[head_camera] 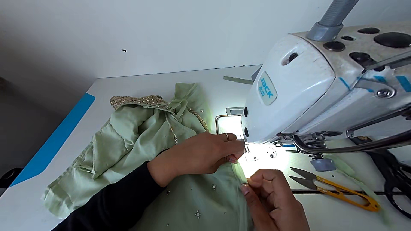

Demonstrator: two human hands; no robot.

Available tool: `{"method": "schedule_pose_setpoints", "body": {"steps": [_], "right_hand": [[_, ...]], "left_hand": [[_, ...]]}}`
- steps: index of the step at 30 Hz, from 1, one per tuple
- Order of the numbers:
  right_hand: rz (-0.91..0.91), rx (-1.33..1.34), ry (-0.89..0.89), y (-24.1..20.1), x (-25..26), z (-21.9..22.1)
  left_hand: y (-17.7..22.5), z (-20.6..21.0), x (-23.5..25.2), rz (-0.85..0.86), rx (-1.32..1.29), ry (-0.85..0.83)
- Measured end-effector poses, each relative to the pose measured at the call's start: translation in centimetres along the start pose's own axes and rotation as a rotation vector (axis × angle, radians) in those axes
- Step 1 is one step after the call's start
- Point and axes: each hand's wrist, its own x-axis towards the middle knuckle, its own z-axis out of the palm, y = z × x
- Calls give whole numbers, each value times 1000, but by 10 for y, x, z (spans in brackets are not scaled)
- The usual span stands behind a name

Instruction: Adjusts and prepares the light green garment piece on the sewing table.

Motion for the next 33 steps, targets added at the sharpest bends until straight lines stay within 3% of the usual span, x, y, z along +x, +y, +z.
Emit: {"method": "schedule_pose_setpoints", "body": {"steps": [3,10,14,21,26,33], "right_hand": [[-26,-120,-52,-3,-3,-3],[-73,-626,-91,-12,-7,-4],[-96,-736,-95,-10,-7,-4],[-332,-814,-95,9,-7,-13],[-594,-837,-204,25,2,-31],[-600,-834,-349,31,15,-52]], "left_hand": [[2,3,4,-29,33,-62],[0,27,9,59,246,130],[3,27,2,97,370,198],[33,30,-14,136,614,157],[44,48,-36,-79,466,127],[38,55,-49,-191,133,115]]}}
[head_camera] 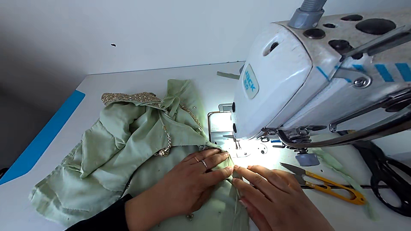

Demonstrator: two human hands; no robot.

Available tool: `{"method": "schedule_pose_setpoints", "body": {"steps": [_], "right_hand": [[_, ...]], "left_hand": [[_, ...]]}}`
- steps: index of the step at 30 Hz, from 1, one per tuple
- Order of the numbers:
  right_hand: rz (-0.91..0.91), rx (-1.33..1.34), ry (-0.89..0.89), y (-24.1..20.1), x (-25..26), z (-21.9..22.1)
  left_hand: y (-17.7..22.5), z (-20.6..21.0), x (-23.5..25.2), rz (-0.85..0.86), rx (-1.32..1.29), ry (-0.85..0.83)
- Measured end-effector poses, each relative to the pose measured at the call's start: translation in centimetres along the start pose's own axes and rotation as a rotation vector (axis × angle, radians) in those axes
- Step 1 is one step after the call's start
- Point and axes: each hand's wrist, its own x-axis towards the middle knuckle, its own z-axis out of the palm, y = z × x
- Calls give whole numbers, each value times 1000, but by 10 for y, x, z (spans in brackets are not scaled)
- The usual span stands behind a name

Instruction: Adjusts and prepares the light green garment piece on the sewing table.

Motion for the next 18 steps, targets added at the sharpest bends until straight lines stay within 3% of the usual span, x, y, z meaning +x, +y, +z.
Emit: {"method": "schedule_pose_setpoints", "body": {"steps": [18], "right_hand": [[-20,-133,58,32,7,6]], "left_hand": [[-12,1,36,48,-40,29]]}}
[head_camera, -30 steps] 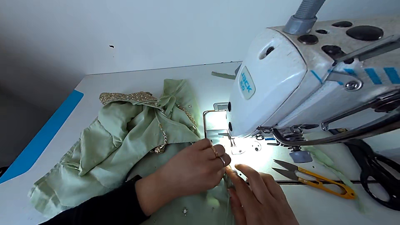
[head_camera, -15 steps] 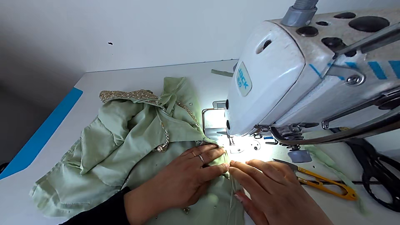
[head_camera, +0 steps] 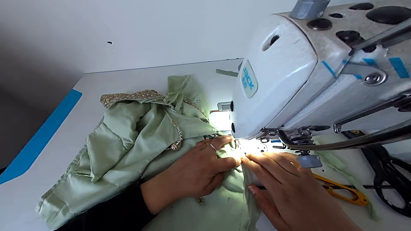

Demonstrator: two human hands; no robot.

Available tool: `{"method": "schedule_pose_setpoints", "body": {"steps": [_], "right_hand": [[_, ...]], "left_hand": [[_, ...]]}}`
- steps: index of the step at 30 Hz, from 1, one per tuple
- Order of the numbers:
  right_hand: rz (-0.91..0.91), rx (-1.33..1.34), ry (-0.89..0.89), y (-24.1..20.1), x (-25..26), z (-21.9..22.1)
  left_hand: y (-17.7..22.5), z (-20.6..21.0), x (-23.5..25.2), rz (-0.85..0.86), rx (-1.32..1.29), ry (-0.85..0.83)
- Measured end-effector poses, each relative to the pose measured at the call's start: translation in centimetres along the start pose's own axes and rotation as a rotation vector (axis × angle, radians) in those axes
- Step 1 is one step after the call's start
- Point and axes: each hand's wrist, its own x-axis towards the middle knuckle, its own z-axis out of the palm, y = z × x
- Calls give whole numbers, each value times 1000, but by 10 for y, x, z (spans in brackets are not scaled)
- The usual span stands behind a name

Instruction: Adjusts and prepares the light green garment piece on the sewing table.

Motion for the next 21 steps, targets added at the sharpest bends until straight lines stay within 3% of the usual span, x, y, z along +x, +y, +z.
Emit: {"method": "schedule_pose_setpoints", "body": {"steps": [21], "right_hand": [[118,-13,28,3,-1,7]], "left_hand": [[-14,3,16,30,-7,31]]}}
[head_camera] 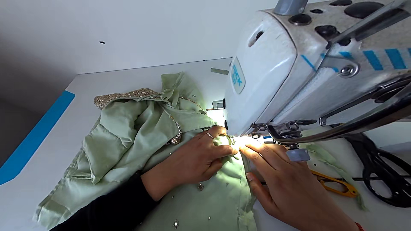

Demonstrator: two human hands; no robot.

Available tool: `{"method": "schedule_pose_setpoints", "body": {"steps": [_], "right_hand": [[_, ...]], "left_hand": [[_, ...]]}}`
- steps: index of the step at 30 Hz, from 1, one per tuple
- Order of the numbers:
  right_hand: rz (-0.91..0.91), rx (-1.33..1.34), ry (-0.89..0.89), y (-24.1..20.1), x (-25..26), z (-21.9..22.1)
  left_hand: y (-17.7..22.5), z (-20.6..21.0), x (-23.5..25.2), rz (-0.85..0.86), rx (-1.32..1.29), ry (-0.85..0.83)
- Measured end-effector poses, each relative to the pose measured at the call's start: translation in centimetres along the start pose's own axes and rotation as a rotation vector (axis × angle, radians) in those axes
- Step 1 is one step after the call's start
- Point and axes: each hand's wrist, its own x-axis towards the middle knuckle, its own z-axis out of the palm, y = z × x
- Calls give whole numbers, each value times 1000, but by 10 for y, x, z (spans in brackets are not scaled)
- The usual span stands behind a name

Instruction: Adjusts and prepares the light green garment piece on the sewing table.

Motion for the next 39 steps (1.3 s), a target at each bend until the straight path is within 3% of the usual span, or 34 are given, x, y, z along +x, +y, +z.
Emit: {"method": "schedule_pose_setpoints", "body": {"steps": [13,17,21,31,35,39], "right_hand": [[26,82,35,-1,-2,1],[52,246,96,-4,-18,-12],[-46,393,40,-18,-44,-31],[-223,470,-51,-32,-58,-33],[-242,529,-43,-30,-58,-33],[-242,508,-23,-28,-59,-32]], "left_hand": [[-7,-13,-1,80,33,-66],[17,-19,-10,42,196,-80],[43,-9,-37,-6,112,-140],[103,8,-65,-335,211,-112],[113,-7,-51,-340,316,-171],[97,-3,-29,-211,349,-15]]}}
